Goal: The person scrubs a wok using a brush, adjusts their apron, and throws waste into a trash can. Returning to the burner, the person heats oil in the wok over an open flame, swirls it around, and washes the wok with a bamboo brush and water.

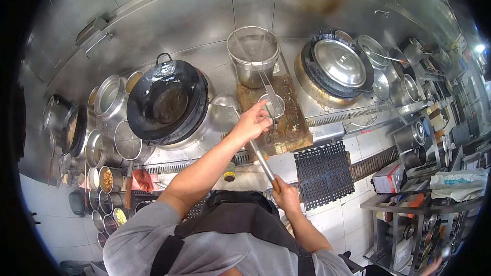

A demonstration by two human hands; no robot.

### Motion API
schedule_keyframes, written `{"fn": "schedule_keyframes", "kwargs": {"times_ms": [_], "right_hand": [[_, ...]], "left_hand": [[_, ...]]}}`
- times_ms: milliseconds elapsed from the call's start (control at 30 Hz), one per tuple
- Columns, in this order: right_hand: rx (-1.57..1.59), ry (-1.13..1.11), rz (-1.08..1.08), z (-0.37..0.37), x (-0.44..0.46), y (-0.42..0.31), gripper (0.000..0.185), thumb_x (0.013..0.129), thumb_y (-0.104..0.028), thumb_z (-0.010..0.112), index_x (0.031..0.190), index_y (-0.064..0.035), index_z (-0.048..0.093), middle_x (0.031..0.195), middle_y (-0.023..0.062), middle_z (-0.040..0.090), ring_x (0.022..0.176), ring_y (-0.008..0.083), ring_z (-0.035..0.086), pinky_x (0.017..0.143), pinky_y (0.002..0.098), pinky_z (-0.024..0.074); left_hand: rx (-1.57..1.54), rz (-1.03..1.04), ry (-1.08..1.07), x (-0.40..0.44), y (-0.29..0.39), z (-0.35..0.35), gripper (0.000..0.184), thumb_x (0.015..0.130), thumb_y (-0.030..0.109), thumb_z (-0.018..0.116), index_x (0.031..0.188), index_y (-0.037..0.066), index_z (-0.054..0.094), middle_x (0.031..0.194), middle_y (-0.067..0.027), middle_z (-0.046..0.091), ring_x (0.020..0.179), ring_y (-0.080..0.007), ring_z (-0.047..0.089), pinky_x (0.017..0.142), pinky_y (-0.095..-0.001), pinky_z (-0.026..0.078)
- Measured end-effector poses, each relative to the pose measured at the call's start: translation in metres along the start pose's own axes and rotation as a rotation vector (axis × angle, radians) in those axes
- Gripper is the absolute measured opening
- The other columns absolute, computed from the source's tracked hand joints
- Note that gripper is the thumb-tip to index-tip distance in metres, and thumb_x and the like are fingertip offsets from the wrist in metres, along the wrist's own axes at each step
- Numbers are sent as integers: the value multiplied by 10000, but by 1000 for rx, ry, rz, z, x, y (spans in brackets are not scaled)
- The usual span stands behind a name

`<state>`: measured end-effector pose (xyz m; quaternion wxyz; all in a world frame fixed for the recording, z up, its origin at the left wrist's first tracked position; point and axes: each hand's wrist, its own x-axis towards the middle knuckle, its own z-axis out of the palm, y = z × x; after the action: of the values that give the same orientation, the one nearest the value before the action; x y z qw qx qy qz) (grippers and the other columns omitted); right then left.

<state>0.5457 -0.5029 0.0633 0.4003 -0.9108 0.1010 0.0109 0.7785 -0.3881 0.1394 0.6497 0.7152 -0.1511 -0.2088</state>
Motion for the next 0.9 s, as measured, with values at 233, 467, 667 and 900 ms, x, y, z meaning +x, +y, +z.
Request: {"fn": "schedule_keyframes", "kwargs": {"times_ms": [233,467,667,900], "right_hand": [[28,-7,18,14,20,-9,518,740,-118,612,1241,-48,499,897,249,623,825,409,611,720,455,490],[73,120,18,24,47,-12,491,755,-111,597,1226,-19,491,863,238,625,779,410,609,689,468,487],[168,125,142,31,70,-13,510,759,-100,601,1241,2,467,862,263,618,811,436,594,708,478,479],[192,154,163,22,79,1,537,755,-103,610,1264,0,474,838,271,621,797,414,621,697,412,489]], "left_hand": [[-244,-135,328,69,-16,-67,281,880,65,482,1140,-31,525,962,-107,606,796,-176,632,582,-272,474],[-696,-317,406,183,-41,-77,217,861,21,462,1070,-18,505,981,-134,585,889,-266,611,682,-355,510],[-786,-275,408,227,-49,-78,233,758,-60,513,979,14,500,910,-110,569,876,-255,596,744,-409,485],[-641,-274,325,236,-30,-67,298,786,-58,480,1077,3,504,1064,-103,552,965,-254,577,745,-399,483]]}}
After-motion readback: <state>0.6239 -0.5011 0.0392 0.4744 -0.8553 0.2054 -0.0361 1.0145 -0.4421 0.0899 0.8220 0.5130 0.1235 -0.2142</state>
